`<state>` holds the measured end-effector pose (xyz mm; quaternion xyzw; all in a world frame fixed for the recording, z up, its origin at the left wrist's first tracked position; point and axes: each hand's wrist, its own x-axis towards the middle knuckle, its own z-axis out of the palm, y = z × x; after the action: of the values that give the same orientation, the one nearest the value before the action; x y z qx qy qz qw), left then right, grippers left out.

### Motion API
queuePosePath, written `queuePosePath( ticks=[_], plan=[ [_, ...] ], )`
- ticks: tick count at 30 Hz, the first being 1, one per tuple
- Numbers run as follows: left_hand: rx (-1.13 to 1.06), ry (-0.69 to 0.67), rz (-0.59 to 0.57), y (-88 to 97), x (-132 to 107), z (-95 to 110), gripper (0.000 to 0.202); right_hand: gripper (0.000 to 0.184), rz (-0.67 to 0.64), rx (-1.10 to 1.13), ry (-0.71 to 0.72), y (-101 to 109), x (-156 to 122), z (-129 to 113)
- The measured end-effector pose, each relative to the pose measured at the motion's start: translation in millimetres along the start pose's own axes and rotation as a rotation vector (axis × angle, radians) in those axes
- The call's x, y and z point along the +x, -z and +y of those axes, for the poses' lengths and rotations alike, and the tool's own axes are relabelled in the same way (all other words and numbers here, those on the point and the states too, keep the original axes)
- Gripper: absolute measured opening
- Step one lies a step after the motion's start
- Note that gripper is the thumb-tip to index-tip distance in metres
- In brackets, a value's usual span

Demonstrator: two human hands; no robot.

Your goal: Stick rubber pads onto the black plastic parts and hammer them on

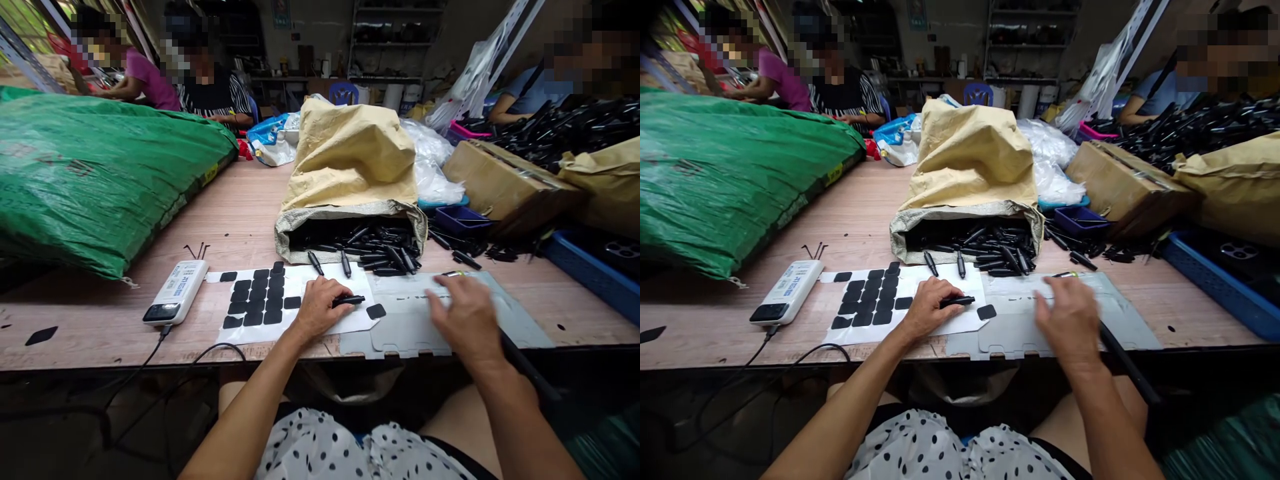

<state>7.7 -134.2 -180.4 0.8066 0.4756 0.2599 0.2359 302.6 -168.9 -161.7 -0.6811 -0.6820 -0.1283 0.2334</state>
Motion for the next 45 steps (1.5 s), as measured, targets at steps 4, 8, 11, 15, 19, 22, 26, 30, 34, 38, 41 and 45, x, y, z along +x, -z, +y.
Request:
queuePosePath(
  ticks=[4,8,11,15,19,22,26,30,34,38,41,45],
  plan=[
    [0.018,-0.029,0.018,-0.8,-1.6,0.5,0.019,0.019,-0.284,0.204,0.404,-11.2,6.4,-68.3],
    [0.038,-0.035,0.033,-3.4,-2.2,-0.3,0.021,0.014,-0.335,0.180,0.489,-25.4,7.8,-87.2],
    [0.088,-0.031,0.032,-6.2,-2.3,-0.4,0.020,0.013,-0.350,0.228,0.495,-29.9,8.0,-84.1],
    [0.156,-0.080,0.022,-9.2,-3.3,-0.5,0.016,0.018,-0.349,0.263,0.522,-33.9,7.8,-87.3],
    [0.176,-0.110,0.019,-11.5,-4.6,-0.7,0.016,0.017,-0.338,0.320,0.499,-42.0,4.4,-95.4],
    [0.185,-0.115,0.018,-13.0,-4.9,-1.0,0.016,0.019,-0.325,0.373,0.458,-48.1,0.3,-98.6],
    [0.172,-0.123,0.019,-13.2,-4.9,-2.1,0.016,0.025,-0.319,0.425,0.427,-51.1,-1.6,-98.4],
    [0.107,-0.129,0.028,-11.7,-4.8,-2.3,0.016,0.024,-0.371,0.506,0.432,-45.9,3.0,-93.0],
    [0.078,-0.127,0.043,-11.2,-4.8,-2.1,0.016,0.020,-0.425,0.601,0.396,-38.2,7.0,-88.7],
    [0.061,-0.120,0.040,-10.9,-4.4,-2.1,0.015,0.019,-0.413,0.631,0.352,-36.0,6.5,-89.3],
    [0.059,-0.126,0.047,-9.7,-4.0,-1.1,0.014,0.020,-0.402,0.663,0.322,-37.4,5.6,-89.8],
    [0.067,-0.147,0.074,-8.1,-4.2,1.3,0.012,0.021,-0.408,0.690,0.302,-40.2,5.3,-89.2]
  ],
)
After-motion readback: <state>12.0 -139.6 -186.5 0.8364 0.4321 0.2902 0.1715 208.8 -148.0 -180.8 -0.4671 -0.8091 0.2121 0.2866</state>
